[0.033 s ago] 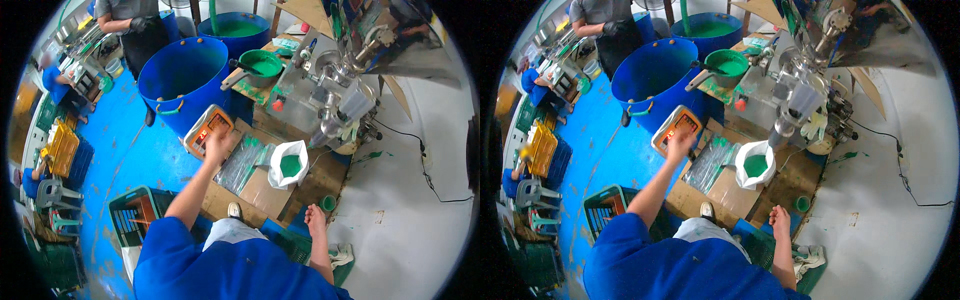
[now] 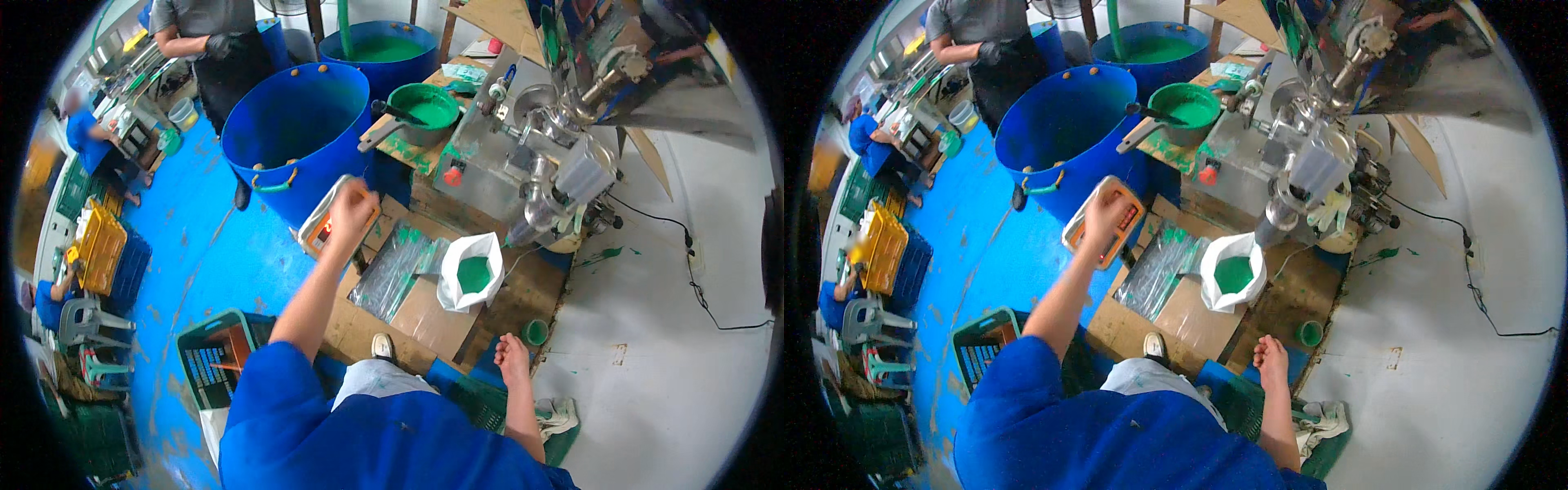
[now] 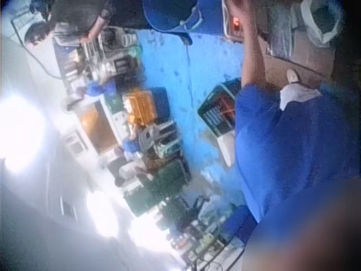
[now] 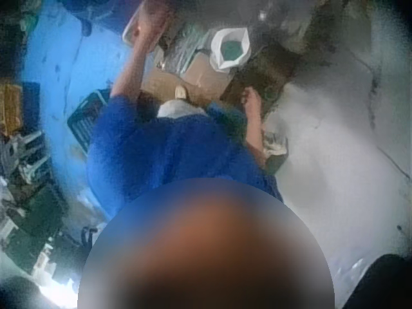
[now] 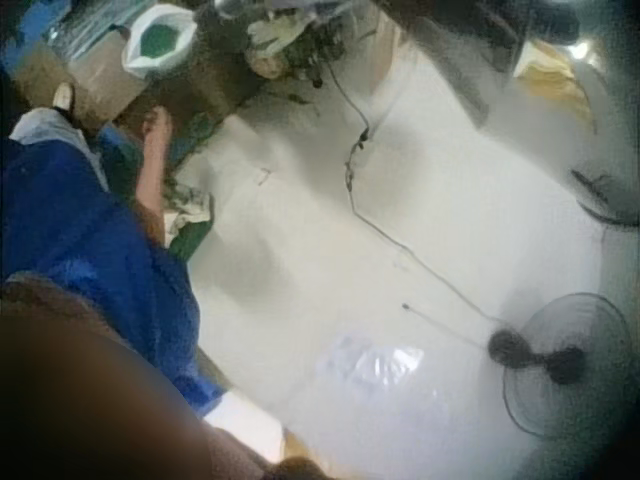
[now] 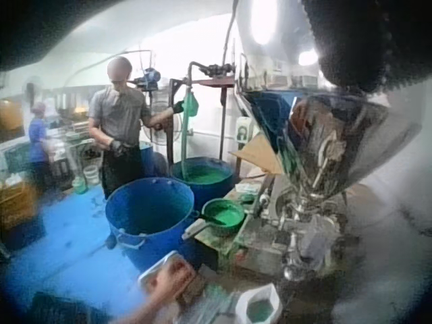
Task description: The person scoops green powder from a large blue barrel into white paper bags using a green scoop, places each filled bag into a green crate, and repeats the process. The person also moves the crate and handles the bags to organize them.
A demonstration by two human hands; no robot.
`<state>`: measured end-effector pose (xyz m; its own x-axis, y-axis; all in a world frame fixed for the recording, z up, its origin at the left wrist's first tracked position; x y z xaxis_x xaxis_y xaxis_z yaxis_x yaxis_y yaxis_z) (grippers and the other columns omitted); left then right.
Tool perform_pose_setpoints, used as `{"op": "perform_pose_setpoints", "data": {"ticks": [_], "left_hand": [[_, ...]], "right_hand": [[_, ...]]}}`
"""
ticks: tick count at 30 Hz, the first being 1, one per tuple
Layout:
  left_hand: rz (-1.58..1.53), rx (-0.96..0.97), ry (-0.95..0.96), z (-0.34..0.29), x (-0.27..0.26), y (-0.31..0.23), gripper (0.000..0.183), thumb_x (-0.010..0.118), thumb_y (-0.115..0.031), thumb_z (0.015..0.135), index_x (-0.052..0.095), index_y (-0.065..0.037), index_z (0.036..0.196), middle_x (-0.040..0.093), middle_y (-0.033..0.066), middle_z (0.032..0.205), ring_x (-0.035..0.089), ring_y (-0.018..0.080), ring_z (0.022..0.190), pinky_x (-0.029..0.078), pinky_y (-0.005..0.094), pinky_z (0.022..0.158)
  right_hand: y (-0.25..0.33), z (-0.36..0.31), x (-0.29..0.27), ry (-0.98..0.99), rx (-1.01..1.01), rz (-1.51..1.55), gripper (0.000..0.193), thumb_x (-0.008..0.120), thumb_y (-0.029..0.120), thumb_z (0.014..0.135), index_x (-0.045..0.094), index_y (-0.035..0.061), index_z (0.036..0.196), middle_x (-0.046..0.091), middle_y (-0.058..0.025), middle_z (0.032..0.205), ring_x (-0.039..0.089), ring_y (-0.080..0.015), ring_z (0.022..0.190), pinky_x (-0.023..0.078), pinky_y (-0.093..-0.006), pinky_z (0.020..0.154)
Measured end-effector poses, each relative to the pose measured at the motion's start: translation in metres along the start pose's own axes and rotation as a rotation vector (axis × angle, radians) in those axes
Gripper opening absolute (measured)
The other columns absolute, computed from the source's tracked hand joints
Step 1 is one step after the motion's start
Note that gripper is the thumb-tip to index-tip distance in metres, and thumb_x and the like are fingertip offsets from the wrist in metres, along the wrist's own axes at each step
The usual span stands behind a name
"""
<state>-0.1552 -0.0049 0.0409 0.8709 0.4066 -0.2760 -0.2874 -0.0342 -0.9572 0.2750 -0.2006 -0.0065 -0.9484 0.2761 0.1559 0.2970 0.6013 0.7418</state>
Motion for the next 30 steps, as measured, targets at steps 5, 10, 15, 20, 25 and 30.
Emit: {"op": "perform_pose_setpoints", "data": {"ticks": [5, 10, 15, 20, 25, 30], "left_hand": [[0.017, 0.088, -0.078, 0.168, 0.019, -0.069, 0.071, 0.082, -0.033, 0.062, 0.052, -0.006, 0.121, 0.064, 0.0112, 0.092, 0.061, 0.0188, 0.081, 0.048, 0.0322, 0.069], [0.352, 0.621, 0.11, 0.188, 0.041, -0.139, 0.029, 0.075, -0.027, 0.074, 0.065, -0.003, 0.088, 0.061, 0.0067, 0.064, 0.057, 0.0117, 0.055, 0.043, 0.0276, 0.049], [0.281, 0.681, -0.179, 0.193, 0.037, -0.164, 0.035, 0.073, -0.032, 0.075, 0.061, -0.001, 0.069, 0.059, 0.0097, 0.057, 0.057, 0.0174, 0.051, 0.044, 0.0306, 0.05], [0.085, 0.55, -0.444, 0.21, 0.037, -0.148, 0.036, 0.068, -0.039, 0.07, 0.065, -0.004, 0.075, 0.063, 0.0144, 0.067, 0.063, 0.0307, 0.062, 0.049, 0.0367, 0.059], [-0.28, -0.209, -0.691, 0.214, 0.002, -0.11, 0.034, 0.07, -0.028, 0.065, 0.063, 0.004, 0.074, 0.064, 0.0149, 0.072, 0.062, 0.0263, 0.057, 0.048, 0.0353, 0.055], [-0.635, -0.25, -0.368, 0.146, -0.036, -0.136, 0.021, 0.067, -0.018, 0.073, 0.053, -0.006, 0.064, 0.049, 0.0044, 0.054, 0.039, 0.0103, 0.04, 0.028, 0.0233, 0.036]], "right_hand": [[-0.008, 0.026, 0.047, 0.009, 0.016, -0.073, 0.021, 0.052, 0.028, 0.091, 0.054, 0.0067, 0.091, 0.058, -0.0044, 0.072, 0.05, -0.0111, 0.052, 0.038, -0.0254, 0.047], [-0.01, 0.021, 0.068, -0.007, 0.035, -0.172, 0.026, 0.052, 0.031, 0.09, 0.056, 0.0064, 0.097, 0.062, -0.0046, 0.077, 0.055, -0.0106, 0.058, 0.042, -0.0242, 0.05], [-0.016, 0.011, 0.062, -0.086, 0.107, -0.182, 0.026, 0.052, 0.032, 0.09, 0.056, 0.0075, 0.099, 0.062, -0.004, 0.077, 0.056, -0.0113, 0.058, 0.043, -0.0249, 0.052], [-0.024, 0.009, 0.053, -0.081, 0.119, -0.152, 0.026, 0.052, 0.032, 0.09, 0.056, 0.0076, 0.098, 0.061, -0.0049, 0.078, 0.056, -0.0123, 0.057, 0.044, -0.0255, 0.051], [-0.028, 0.007, 0.045, -0.066, 0.106, -0.16, 0.025, 0.052, 0.031, 0.089, 0.055, 0.0068, 0.096, 0.061, -0.0058, 0.079, 0.055, -0.0119, 0.056, 0.044, -0.025, 0.051], [-0.02, 0.011, 0.027, -0.025, 0.108, -0.198, 0.024, 0.052, 0.03, 0.089, 0.055, 0.0066, 0.096, 0.061, -0.0048, 0.079, 0.055, -0.0112, 0.058, 0.043, -0.0243, 0.052]]}}
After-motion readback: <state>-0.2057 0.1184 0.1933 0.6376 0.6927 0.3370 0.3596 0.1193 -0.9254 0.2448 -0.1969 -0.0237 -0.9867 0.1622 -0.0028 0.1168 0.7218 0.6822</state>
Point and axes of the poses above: each hand's wrist, its own z-axis towards the middle knuckle, its own x-axis out of the palm, y = z × x, the point moved 2 cm from there along z, towards the middle knuckle
